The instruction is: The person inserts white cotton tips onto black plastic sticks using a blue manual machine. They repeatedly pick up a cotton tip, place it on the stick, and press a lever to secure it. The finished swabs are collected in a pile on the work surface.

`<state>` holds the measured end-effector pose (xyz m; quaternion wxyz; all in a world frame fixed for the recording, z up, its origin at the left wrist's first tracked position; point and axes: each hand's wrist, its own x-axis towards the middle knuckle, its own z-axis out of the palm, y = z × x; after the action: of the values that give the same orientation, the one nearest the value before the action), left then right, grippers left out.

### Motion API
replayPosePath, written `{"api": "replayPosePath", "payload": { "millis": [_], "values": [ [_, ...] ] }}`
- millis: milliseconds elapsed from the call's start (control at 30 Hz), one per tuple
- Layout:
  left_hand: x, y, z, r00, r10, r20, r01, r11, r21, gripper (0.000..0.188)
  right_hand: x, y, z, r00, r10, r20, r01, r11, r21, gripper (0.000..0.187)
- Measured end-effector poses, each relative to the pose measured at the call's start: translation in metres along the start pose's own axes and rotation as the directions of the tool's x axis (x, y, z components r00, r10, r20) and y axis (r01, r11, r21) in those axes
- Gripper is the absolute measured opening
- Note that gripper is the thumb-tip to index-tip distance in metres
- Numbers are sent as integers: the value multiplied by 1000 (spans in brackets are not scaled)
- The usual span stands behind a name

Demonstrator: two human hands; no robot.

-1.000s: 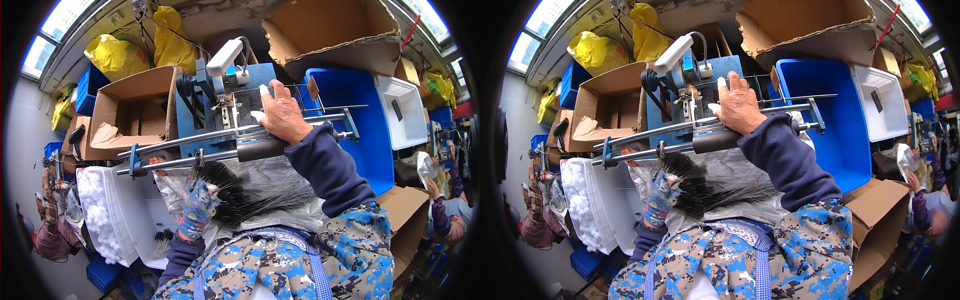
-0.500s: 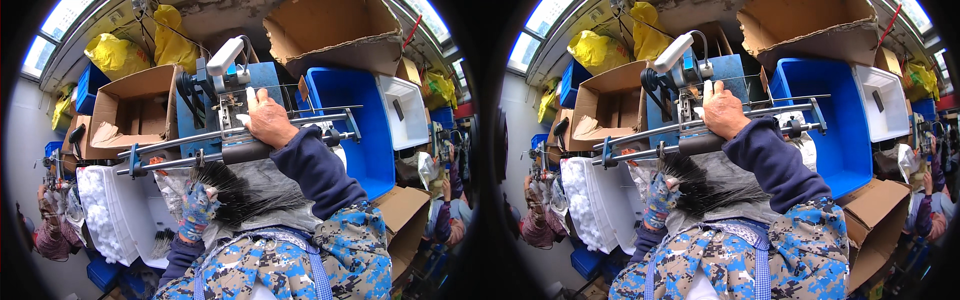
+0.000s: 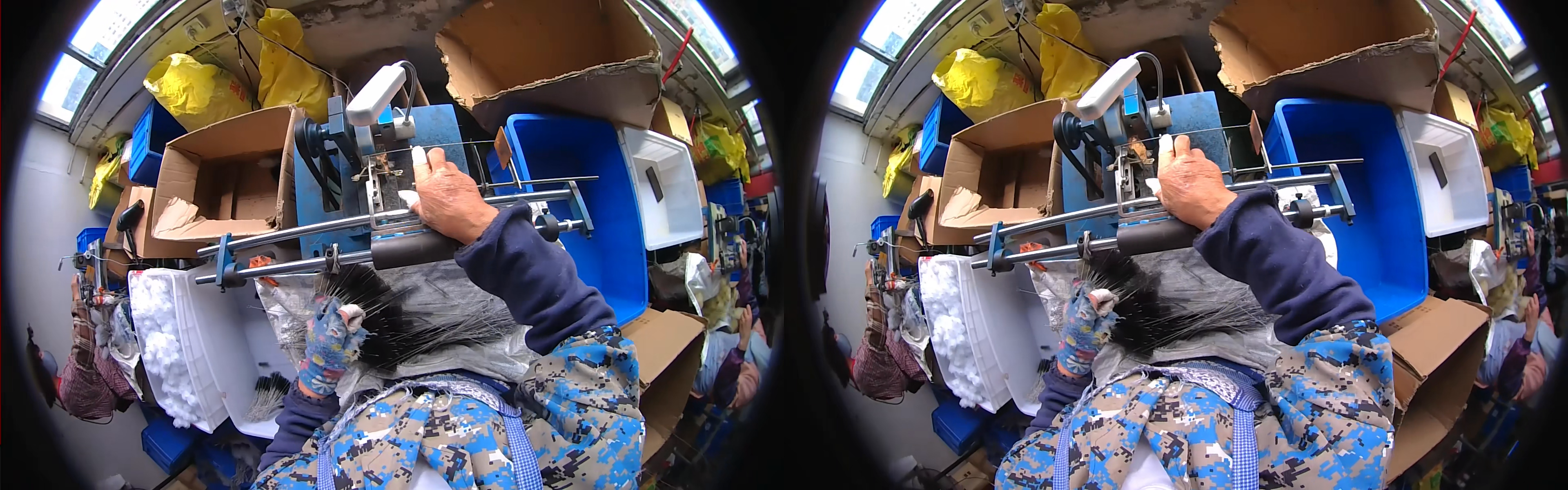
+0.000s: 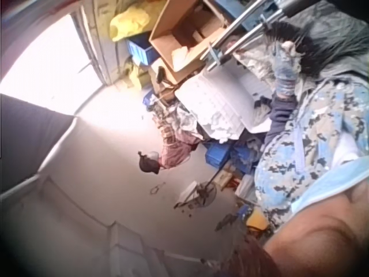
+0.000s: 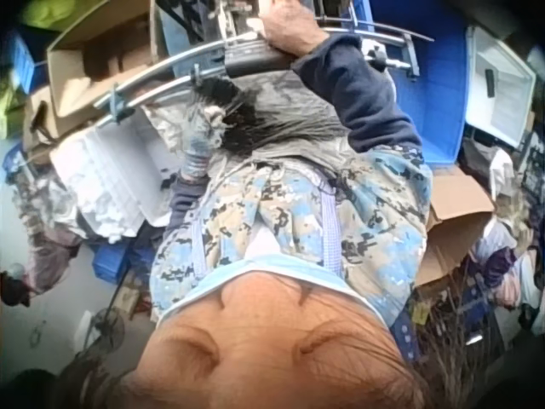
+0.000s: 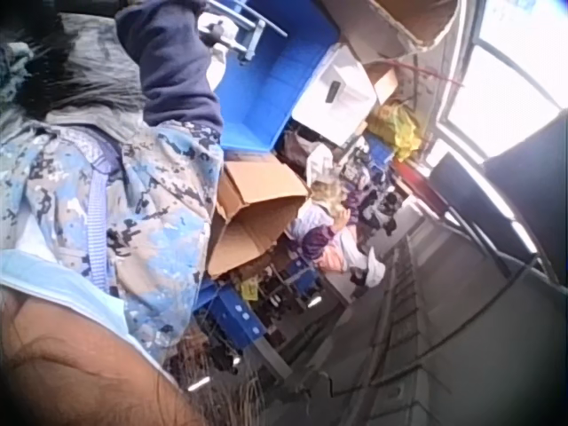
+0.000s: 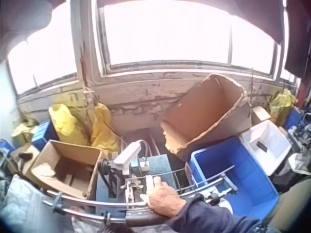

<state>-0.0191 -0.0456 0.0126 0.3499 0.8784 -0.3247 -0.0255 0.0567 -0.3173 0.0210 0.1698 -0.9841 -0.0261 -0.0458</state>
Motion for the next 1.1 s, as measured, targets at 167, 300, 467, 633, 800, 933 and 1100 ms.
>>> {"api": "replayPosePath", "payload": {
  "millis": [167,300,467,633,800,933,1100],
  "values": [
    [-13,-10,-3,985,-117,-129,105,990,-96,14,-10,28,-26,1000,-19,12,19,999,-29,42],
    [-10,3,-9,977,-158,-146,126,970,-207,14,12,46,-33,958,-64,-280,-4,972,-233,30],
    [-5,19,-9,979,-110,-170,66,968,-243,11,21,49,-32,990,69,126,-35,966,-254,16],
    [-25,19,-15,882,-387,-269,179,803,-569,17,-43,33,-79,977,-211,-24,203,963,-178,8],
    [-4,27,-9,897,-370,-243,116,727,-677,14,-128,3,-83,944,-292,150,260,945,200,28],
    [12,48,8,991,-71,-109,34,951,-309,24,-105,-50,-45,922,-295,-249,382,598,704,30],
    [17,65,11,962,-270,-52,201,820,-536,35,-90,-73,-59,986,-166,-3,-59,-365,929,17]
  ]
}}
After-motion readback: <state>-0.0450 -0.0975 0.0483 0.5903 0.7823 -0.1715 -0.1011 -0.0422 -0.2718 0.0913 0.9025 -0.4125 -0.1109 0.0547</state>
